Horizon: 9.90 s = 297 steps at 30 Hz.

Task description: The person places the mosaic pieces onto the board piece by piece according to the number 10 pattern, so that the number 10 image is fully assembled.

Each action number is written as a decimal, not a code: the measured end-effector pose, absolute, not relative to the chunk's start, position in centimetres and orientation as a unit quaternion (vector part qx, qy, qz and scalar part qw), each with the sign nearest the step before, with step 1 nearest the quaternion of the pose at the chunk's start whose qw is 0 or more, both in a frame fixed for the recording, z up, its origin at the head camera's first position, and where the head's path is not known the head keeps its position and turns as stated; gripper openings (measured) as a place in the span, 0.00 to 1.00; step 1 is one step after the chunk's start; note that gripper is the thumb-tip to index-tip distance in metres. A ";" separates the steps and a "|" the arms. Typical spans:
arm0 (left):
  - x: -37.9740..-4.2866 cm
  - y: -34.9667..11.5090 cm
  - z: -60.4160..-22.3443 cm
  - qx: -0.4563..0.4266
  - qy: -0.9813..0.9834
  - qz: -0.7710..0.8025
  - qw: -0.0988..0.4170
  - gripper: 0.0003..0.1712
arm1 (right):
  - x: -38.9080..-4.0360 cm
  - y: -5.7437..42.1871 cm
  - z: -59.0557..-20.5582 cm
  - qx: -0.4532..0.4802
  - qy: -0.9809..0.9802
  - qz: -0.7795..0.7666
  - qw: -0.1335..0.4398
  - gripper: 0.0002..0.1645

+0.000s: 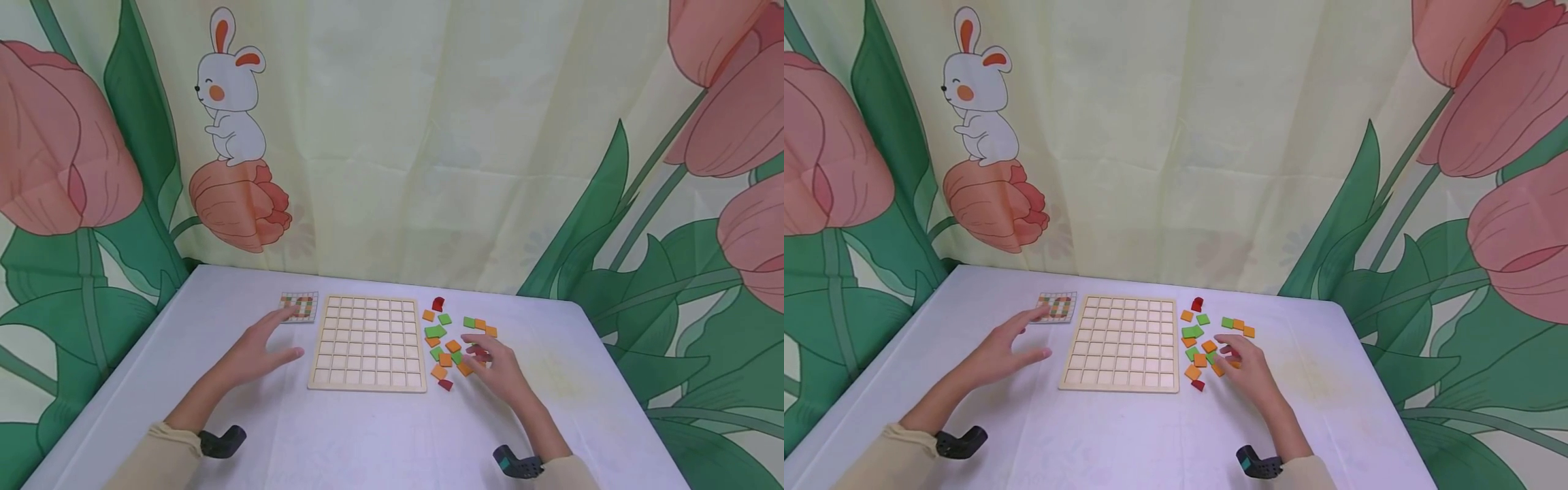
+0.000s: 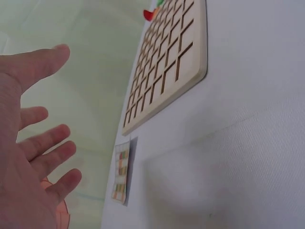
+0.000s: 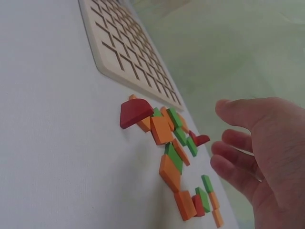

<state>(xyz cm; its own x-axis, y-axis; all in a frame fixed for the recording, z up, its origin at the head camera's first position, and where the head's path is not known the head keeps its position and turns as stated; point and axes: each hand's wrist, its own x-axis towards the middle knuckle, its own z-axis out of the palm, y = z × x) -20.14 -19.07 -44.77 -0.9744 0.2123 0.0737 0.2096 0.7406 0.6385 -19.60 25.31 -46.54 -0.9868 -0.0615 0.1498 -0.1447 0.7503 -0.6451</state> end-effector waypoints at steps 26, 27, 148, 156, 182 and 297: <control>-21.1 -17.6 -46.8 0.145 0.911 0.385 0.023 0.46 | -20.3 24.8 -47.8 0.056 -0.935 0.347 0.046 0.25; -21.1 -17.6 -46.9 0.149 0.910 0.386 0.026 0.45 | -20.3 24.8 -47.9 0.055 -0.935 0.346 0.046 0.25; -22.8 -16.5 -49.8 0.109 0.925 0.359 0.058 0.39 | -22.3 20.2 -47.6 0.109 -0.944 0.310 0.040 0.16; -23.0 -16.5 -49.9 0.110 0.924 0.363 0.058 0.40 | -23.0 19.0 -47.0 0.128 -0.939 0.316 0.037 0.16; -22.5 -15.7 -50.1 0.089 0.922 0.371 0.069 0.39 | -23.8 16.2 -47.2 0.192 -0.919 0.343 0.030 0.15; -22.5 -16.0 -49.7 0.101 0.927 0.358 0.051 0.37 | -31.8 3.8 -48.5 0.223 -0.917 0.329 -0.024 0.04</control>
<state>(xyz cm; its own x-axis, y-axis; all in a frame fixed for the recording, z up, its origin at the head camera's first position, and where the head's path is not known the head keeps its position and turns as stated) -22.54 -15.98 -49.66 -0.9744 0.2235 -0.0228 0.1500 0.7229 0.6744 -31.81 3.83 -48.50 -0.8993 -0.4250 0.1027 -0.3934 0.6841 -0.6141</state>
